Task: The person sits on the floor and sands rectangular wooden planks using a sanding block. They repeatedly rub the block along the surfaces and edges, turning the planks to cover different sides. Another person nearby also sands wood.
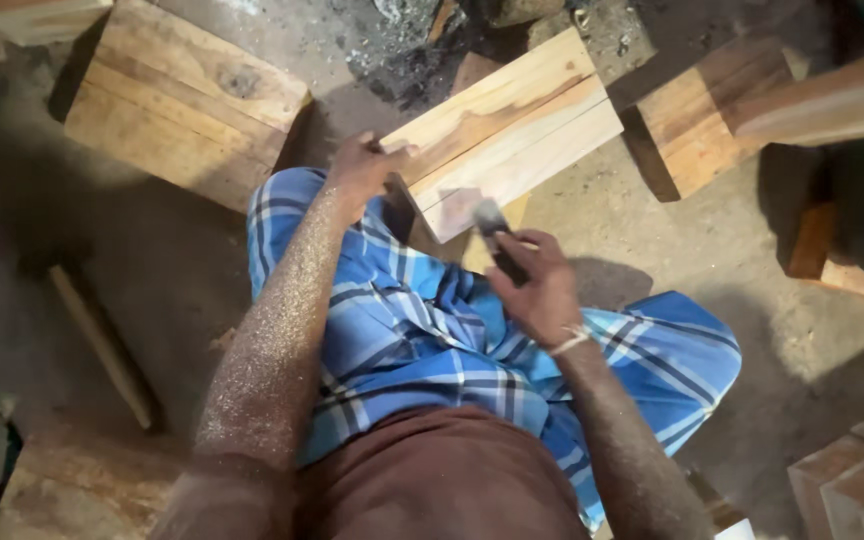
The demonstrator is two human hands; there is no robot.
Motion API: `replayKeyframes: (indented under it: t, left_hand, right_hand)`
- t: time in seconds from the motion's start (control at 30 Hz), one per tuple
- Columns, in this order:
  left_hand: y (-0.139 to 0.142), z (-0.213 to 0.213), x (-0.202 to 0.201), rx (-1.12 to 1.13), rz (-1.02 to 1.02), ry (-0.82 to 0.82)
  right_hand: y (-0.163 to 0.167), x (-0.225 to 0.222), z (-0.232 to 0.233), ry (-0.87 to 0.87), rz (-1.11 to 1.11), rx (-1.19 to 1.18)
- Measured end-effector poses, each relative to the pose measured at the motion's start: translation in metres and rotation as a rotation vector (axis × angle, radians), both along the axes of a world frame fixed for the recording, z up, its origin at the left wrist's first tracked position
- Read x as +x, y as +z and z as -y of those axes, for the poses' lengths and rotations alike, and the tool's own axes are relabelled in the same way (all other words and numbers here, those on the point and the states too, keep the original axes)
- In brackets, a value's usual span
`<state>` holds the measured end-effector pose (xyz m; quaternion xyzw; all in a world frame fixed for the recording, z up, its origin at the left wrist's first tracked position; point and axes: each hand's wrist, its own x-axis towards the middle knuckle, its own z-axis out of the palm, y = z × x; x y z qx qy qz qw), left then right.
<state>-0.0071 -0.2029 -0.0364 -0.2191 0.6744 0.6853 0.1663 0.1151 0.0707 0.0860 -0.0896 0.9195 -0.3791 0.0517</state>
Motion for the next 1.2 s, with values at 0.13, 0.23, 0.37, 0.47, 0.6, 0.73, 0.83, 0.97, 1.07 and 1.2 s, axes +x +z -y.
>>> replayKeyframes:
  t: [0.13,0.23,0.37,0.47,0.6,0.73,0.83,0.97,1.07,1.2]
  left_hand:
    - [0.003,-0.004,0.0,0.102,-0.031,0.05]
    - [0.012,-0.005,0.002,0.102,-0.075,0.064]
    - [0.019,-0.002,0.005,-0.053,-0.112,0.055]
    - [0.019,-0.003,0.005,0.118,-0.178,0.074]
    - [0.016,-0.006,0.004,-0.063,-0.096,0.019]
    - [0.014,-0.007,0.003,0.004,-0.124,0.055]
    - [0.012,-0.006,0.004,0.107,-0.152,0.055]
    - [0.011,-0.006,0.004,-0.062,-0.123,0.029]
    - [0.015,-0.007,0.003,0.135,-0.149,0.056]
    - [0.022,-0.007,0.003,0.062,-0.051,0.042]
  right_hand:
    - [0.004,-0.006,0.048,0.191,-0.229,0.25]
    - [0.014,-0.01,0.062,0.224,-0.032,0.375]
    - [0.023,-0.023,0.057,0.261,-0.049,0.446]
    - [0.021,-0.039,0.043,0.249,-0.011,0.443]
    - [0.02,-0.056,0.02,0.217,0.018,0.461]
    - [0.022,-0.075,0.0,0.202,-0.104,0.457]
    - [0.024,-0.087,-0.013,0.197,0.084,0.558]
    - [0.027,-0.104,-0.03,0.153,-0.01,0.564]
    - [0.03,-0.117,-0.044,0.143,0.068,0.582]
    - [0.034,-0.133,-0.061,0.08,0.069,0.641]
